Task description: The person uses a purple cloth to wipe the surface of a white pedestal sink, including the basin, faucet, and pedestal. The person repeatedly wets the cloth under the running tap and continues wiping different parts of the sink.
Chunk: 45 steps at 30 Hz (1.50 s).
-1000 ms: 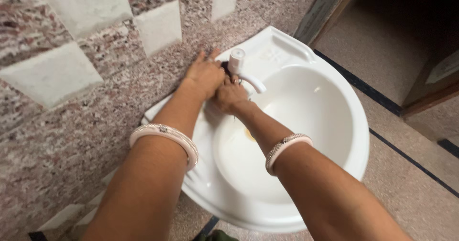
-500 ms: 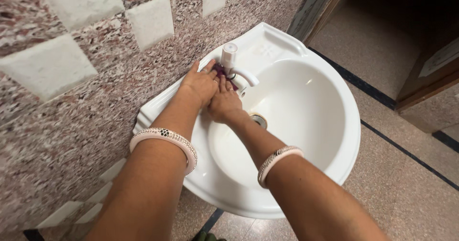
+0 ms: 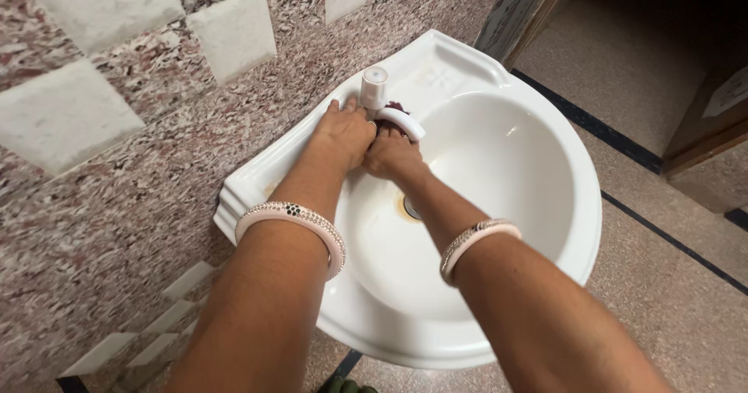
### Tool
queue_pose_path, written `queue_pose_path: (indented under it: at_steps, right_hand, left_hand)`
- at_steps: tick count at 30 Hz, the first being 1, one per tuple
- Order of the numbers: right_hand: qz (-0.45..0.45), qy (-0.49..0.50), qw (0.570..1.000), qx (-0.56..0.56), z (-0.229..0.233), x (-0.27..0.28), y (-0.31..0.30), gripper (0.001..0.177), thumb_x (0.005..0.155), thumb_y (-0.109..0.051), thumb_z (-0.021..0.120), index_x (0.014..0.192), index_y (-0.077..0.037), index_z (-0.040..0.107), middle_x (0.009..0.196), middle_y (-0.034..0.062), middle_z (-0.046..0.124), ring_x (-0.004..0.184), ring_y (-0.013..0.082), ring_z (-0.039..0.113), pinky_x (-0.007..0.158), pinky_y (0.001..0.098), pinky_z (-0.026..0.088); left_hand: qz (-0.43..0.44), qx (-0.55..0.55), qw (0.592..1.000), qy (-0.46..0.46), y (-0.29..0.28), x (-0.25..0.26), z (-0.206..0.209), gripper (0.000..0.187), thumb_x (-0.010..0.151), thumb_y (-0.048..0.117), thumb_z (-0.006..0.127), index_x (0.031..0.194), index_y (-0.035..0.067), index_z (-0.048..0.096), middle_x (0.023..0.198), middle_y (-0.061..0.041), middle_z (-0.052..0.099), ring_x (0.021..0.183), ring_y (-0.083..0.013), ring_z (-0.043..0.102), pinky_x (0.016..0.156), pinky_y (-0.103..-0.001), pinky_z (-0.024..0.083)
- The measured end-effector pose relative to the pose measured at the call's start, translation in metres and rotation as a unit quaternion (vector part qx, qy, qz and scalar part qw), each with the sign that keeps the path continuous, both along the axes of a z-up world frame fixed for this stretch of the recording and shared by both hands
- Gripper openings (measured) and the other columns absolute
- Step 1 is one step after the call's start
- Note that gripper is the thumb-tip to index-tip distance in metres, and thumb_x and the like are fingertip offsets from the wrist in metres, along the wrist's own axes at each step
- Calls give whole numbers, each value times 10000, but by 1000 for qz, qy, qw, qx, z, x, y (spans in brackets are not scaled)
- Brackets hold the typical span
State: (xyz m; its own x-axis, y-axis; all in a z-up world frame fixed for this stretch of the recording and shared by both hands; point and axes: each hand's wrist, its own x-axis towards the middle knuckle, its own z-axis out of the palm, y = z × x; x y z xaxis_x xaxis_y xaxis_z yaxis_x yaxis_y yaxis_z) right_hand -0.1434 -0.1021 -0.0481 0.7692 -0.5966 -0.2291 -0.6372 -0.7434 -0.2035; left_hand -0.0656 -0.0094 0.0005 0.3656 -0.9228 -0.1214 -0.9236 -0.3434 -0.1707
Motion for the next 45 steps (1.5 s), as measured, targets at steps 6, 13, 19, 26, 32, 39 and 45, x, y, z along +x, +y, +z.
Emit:
queue_pose_path:
  at_steps: [6,13,19,26,32,39,45]
  right_hand:
    - [37,36,998,-28,12,-3,2,1073,922,-688,517,1608,14,83,1679,281,78,1575,395,5,1268,432,29]
    - [-1,21,1000,-1,23,-11,37,1121,906,-782,396,1599,33,61,1706,209,65,1594,347,-6,1276,495,14]
    - [54,25,998,-27,1,-9,77,1104,946,-741,385,1605,69,26,1694,259,-4,1571,410,-65,1252,495,44]
    - [78,-30,996,15,-10,19,57,915,971,-624,325,1626,-34,79,1706,223,33,1566,413,-5,1259,514,92]
    - [22,-33,999,7,17,45,54,1010,897,-659,489,1601,-8,174,1675,240,161,1557,463,73,1253,532,133]
    - [21,-108,994,11,16,44,51,1044,830,-649,551,1560,24,231,1590,300,273,1487,513,191,1216,532,194]
    - [78,-86,992,-41,-5,40,64,892,928,-557,477,1497,118,353,1543,343,390,1479,448,358,1237,481,293]
  left_hand:
    - [-8,-25,999,28,3,15,-16,386,933,142,655,1319,130,649,1425,-97,599,1481,-297,374,1200,-560,298]
    - [-26,19,999,-26,29,30,2,389,890,235,758,1255,118,696,1434,-115,604,1500,-266,375,1213,-537,314]
    - [-46,25,996,-72,33,32,-4,365,894,182,754,1246,93,719,1437,-122,628,1512,-242,393,1225,-532,320]
    - [-61,58,993,-85,21,30,9,421,887,266,719,1292,154,689,1647,-55,336,1572,-257,151,1239,-565,168]
    - [-107,56,984,-129,12,57,12,318,935,232,636,1229,146,723,1594,-44,415,1553,-242,208,1235,-531,177]
    - [-146,-7,983,-111,9,65,14,230,956,206,601,1075,154,790,1420,-39,624,1517,-250,362,1202,-504,273]
    - [-133,70,976,-155,27,60,25,248,936,232,630,1135,172,766,1419,-46,620,1510,-233,346,1241,-475,222]
